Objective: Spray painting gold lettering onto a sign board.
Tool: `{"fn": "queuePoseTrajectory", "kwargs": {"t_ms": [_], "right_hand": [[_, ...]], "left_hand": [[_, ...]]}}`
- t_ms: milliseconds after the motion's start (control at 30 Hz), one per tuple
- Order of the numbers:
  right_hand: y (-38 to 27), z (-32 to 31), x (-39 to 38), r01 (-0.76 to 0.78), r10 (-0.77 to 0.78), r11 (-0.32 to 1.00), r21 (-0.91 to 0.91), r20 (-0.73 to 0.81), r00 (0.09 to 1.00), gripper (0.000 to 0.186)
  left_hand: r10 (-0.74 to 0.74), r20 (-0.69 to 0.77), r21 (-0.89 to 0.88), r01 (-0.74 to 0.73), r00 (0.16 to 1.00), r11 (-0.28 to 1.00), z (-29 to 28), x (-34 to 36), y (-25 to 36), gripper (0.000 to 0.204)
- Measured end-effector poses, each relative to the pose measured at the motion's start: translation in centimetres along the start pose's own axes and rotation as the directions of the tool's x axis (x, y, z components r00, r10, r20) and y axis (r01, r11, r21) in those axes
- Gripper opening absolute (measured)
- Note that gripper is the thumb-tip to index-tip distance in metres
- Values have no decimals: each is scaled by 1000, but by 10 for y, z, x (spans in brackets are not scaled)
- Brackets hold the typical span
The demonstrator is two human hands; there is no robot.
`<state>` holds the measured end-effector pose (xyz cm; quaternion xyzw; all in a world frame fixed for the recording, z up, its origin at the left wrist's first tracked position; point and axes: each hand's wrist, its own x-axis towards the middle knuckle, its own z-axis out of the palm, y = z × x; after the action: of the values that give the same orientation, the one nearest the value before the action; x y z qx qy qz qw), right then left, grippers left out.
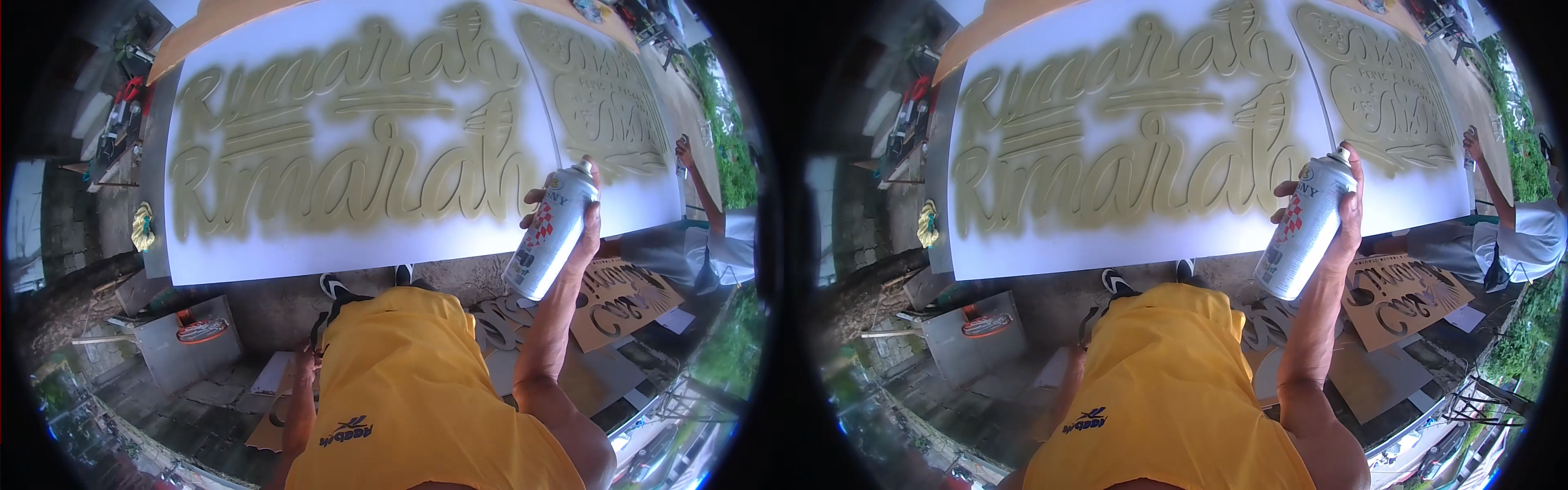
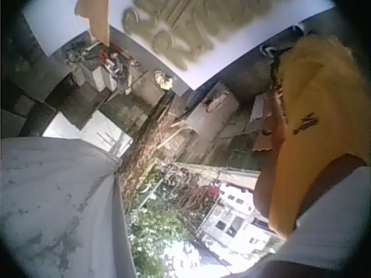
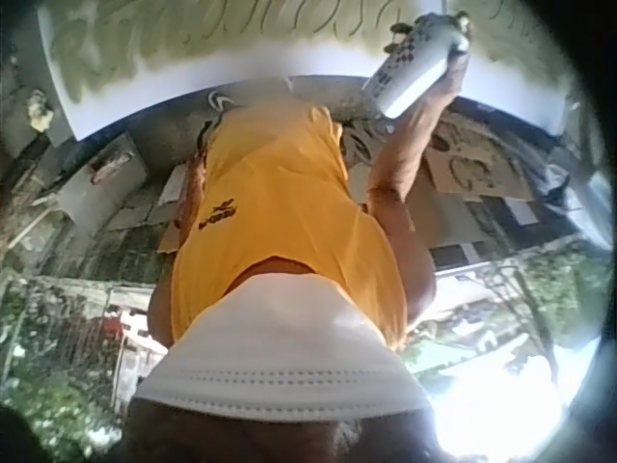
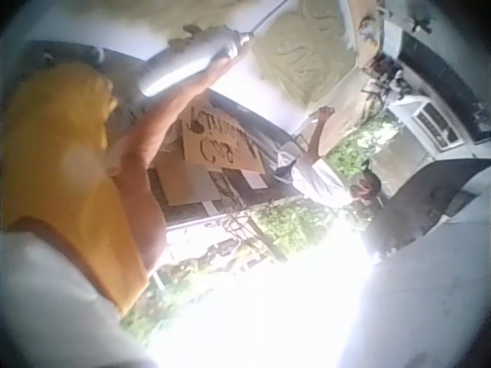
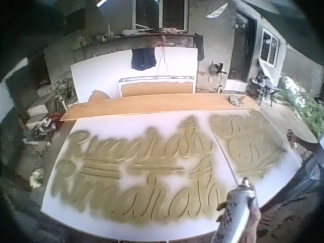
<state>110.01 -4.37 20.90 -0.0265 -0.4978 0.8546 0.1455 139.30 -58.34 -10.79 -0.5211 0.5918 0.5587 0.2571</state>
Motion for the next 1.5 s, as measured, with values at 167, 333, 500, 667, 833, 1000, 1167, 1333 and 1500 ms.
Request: {"fn": "queuePoseTrajectory", "kwargs": {"t_ms": [167,333,500,667,833,1000,1167,1333,1500], "right_hand": [[14,3,20,-61,-61,857,-512,-218,974,73],[22,-25,34,-49,-178,564,-825,-179,968,88],[12,-25,27,-45,-109,860,-508,-270,957,75],[-7,-46,-1,-63,-191,559,-827,-203,961,80],[14,-64,-23,-9,-144,317,-948,-58,988,67],[34,-81,-21,59,-157,129,-990,38,987,65],[45,-82,-4,32,-124,96,-995,20,992,66],[47,-96,28,124,-214,-12,-992,123,969,64],[43,-107,61,177,-295,-79,-981,192,936,63]], "left_hand": [[-31,70,-61,35,997,998,-25,28,-49,20],[95,21,24,-95,995,995,6,-41,24,17],[245,17,200,-243,969,949,52,-129,123,13],[254,49,264,-258,966,929,18,-78,55,13],[260,79,280,-272,962,921,10,-52,20,14],[284,78,289,-295,956,911,4,-43,15,14],[314,56,274,-317,948,908,-1,-38,9,16],[324,34,258,-321,945,911,-8,-28,-3,16],[287,2,272,-277,958,922,-3,-37,7,15]]}}
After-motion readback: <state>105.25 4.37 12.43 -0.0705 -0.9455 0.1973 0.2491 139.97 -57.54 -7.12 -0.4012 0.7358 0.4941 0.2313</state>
